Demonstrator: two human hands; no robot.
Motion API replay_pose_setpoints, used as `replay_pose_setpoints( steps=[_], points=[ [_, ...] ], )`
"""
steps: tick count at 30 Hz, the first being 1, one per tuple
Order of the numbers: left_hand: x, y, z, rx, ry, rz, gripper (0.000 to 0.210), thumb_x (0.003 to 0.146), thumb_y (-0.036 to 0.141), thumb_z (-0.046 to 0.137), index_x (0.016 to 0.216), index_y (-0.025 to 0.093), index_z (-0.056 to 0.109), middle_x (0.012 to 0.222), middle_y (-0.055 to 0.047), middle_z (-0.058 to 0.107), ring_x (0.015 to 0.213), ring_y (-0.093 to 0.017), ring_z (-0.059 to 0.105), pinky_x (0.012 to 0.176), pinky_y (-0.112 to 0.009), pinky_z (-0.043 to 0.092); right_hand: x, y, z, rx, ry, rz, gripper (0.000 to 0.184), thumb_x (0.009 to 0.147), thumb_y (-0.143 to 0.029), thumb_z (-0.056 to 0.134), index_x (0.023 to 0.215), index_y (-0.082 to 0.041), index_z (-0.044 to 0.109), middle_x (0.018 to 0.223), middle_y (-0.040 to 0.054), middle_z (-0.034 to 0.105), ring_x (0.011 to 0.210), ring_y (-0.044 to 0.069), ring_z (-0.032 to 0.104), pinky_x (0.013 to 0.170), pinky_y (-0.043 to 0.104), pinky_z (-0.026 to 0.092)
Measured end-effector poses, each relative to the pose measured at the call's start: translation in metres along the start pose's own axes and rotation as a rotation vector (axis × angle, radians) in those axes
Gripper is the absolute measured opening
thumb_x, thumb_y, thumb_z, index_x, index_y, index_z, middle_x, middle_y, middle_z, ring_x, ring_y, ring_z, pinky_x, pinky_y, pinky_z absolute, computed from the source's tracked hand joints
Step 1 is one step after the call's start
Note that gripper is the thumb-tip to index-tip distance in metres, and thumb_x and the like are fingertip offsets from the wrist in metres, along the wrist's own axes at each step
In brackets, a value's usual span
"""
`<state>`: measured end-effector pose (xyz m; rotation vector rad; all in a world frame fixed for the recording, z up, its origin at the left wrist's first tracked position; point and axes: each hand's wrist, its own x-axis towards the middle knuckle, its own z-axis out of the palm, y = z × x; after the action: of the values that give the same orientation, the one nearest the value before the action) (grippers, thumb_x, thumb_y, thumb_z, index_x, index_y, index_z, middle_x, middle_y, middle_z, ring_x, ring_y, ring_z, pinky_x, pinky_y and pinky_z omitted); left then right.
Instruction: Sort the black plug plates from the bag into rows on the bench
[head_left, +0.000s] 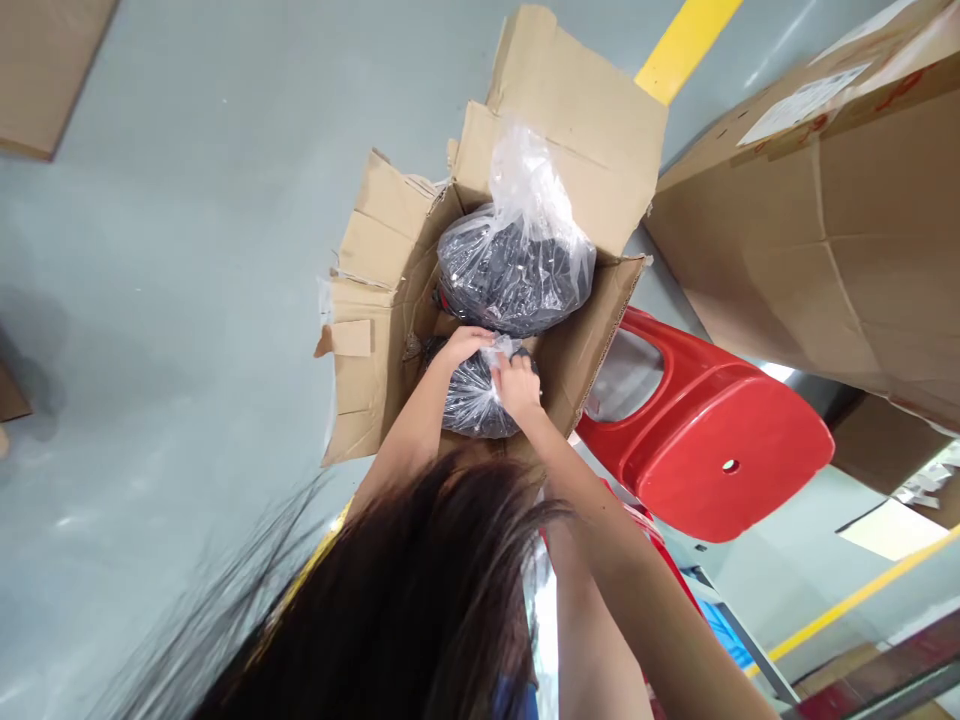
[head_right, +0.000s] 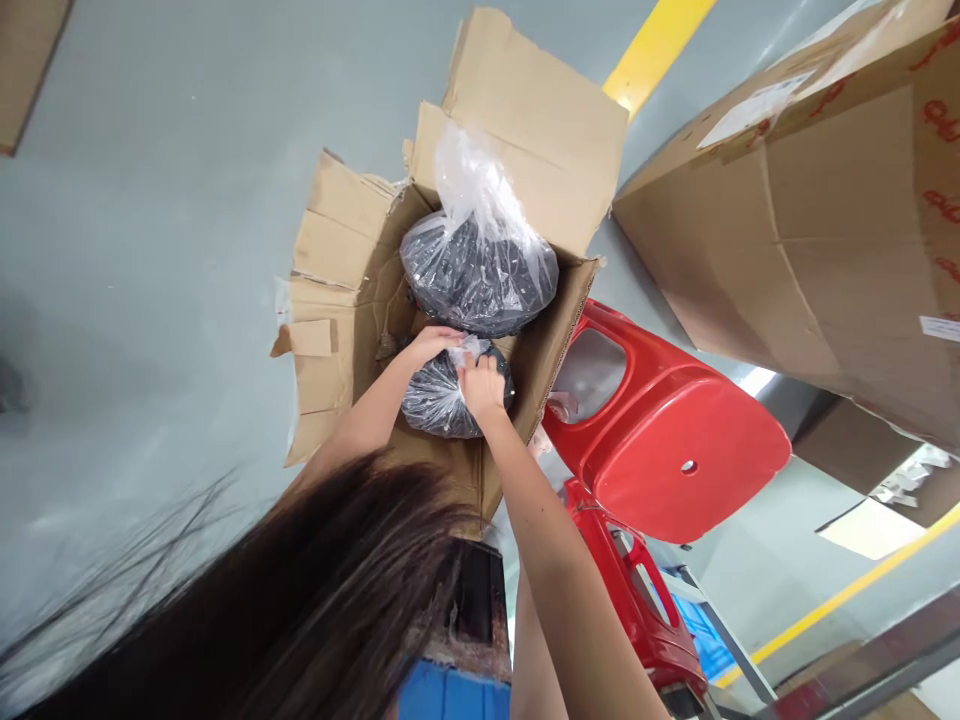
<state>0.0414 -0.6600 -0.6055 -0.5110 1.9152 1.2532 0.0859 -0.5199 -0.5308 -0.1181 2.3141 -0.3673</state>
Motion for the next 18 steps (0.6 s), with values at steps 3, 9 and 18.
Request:
replay_pose_setpoints(
  steps=[3,9,18],
  points=[
    [-0.004,-0.004,0.001,0.006,0.003,0.016,0.030,0.094,0.036,0.058,0.112,0.013,0.061,0.112,-0.007,0.064,0.098,-0.020,0.063,0.086,-0.040,0.055,0.012,0.001,0.000,0.019,0.066,0.012,0.032,0.097,-0.031,0.051,0.126,-0.017,0.055,0.135,0.0107,0.051,0.126,0.027,0.047,0.104,0.051,0.040],
    [-0.021,-0.006,0.018,0.117,0.103,0.033,0.029,0.094,0.038,0.057,0.107,0.014,0.063,0.110,-0.007,0.066,0.101,-0.019,0.064,0.091,-0.042,0.052,0.033,0.003,0.011,0.141,0.072,0.127,0.031,0.095,-0.033,0.058,0.121,-0.016,0.058,0.127,0.0092,0.058,0.117,0.025,0.055,0.100,0.049,0.046],
    [-0.042,0.005,0.017,0.375,0.071,0.196,0.042,0.094,0.034,0.056,0.133,0.018,0.050,0.128,-0.010,0.058,0.115,-0.024,0.057,0.101,-0.049,0.044,0.079,0.014,0.022,0.339,0.069,0.427,0.030,0.094,-0.037,0.059,0.116,-0.017,0.060,0.120,0.0083,0.061,0.106,0.022,0.060,0.092,0.045,0.052]
  ],
)
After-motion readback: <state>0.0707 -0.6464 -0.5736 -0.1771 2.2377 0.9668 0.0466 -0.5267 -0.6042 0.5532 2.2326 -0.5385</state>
